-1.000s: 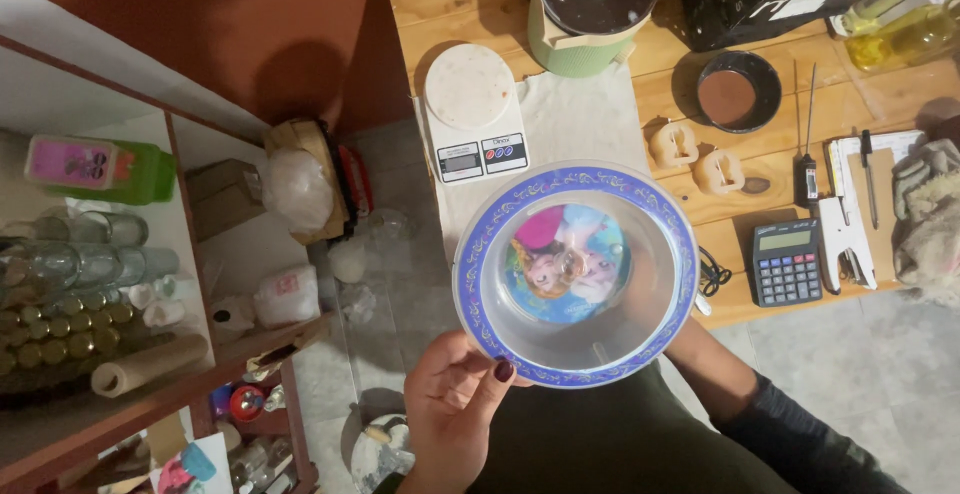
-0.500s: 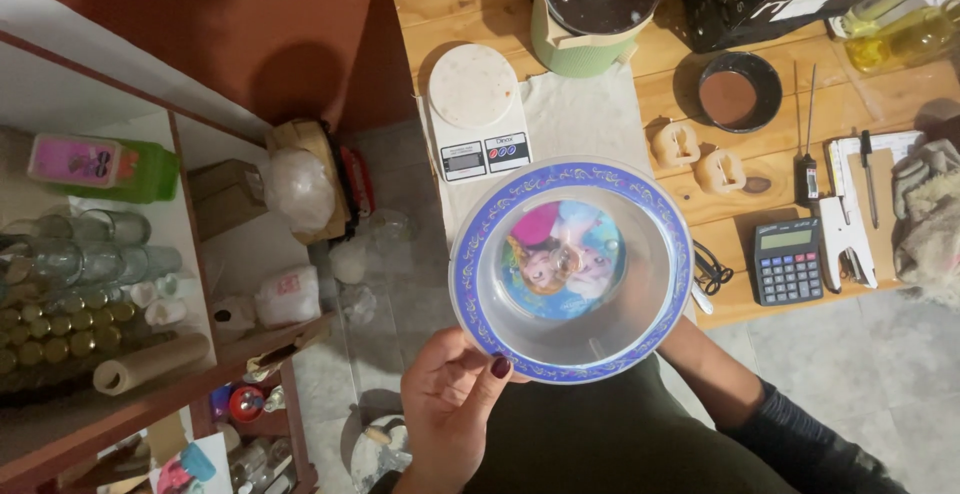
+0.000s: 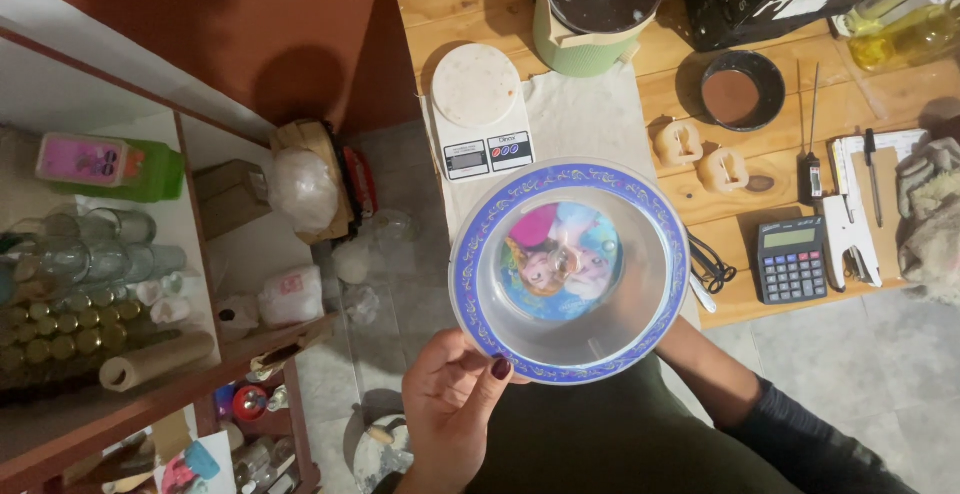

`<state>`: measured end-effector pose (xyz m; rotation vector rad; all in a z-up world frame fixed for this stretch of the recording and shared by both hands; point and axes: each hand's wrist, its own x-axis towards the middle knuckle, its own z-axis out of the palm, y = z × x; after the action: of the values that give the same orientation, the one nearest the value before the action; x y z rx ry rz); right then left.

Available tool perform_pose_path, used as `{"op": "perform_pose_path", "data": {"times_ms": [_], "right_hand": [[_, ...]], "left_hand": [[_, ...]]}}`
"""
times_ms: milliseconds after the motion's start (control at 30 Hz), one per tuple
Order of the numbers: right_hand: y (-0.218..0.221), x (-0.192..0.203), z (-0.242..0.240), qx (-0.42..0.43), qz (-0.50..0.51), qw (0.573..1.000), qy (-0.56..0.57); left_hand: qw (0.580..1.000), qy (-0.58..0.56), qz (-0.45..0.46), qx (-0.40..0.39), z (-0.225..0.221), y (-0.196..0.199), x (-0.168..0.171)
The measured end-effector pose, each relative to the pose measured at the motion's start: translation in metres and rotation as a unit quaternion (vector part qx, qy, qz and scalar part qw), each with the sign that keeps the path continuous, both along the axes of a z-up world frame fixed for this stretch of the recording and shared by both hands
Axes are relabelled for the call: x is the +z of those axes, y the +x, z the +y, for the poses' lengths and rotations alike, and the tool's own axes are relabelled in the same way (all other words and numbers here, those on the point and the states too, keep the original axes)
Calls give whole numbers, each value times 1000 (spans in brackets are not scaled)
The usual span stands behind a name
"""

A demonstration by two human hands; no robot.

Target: The recorder is stirring a dark red liquid, likely melted candle wax, in a metal pitcher and checking its temperature using a digital thermometer.

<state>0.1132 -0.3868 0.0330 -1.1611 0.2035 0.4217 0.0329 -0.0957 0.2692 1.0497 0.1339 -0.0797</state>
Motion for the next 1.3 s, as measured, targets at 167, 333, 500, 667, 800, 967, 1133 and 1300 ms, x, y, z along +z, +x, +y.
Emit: {"op": "perform_pose_path", "data": {"times_ms": [167, 333, 500, 667, 800, 967, 1133, 1300], "right_hand": [[4, 2, 0, -7, 19, 999, 35], [2, 1, 3, 11, -26, 999, -36], [4, 0, 7, 51, -129, 972, -191], [2, 0, 11, 75, -203, 928, -304], [0, 1, 12, 94, -271, 865, -412], [-8, 15, 14, 96, -320, 796, -505], [-6, 79, 46, 76, -337, 747, -568], [-8, 79, 42, 79, -359, 744, -558]], "left_hand": [[1000, -21, 2, 6, -2, -4, 0], [1000, -19, 0, 3, -4, -6, 2], [999, -33, -16, 8, -4, -10, 0], [999, -26, -20, 7, -3, -10, 1], [1000, -12, -18, 10, -4, -7, -2], [997, 62, 28, 46, 2, 48, -22], [999, 37, 15, -3, -6, 151, -100], [983, -2, 146, -112, -58, 232, -229]]}}
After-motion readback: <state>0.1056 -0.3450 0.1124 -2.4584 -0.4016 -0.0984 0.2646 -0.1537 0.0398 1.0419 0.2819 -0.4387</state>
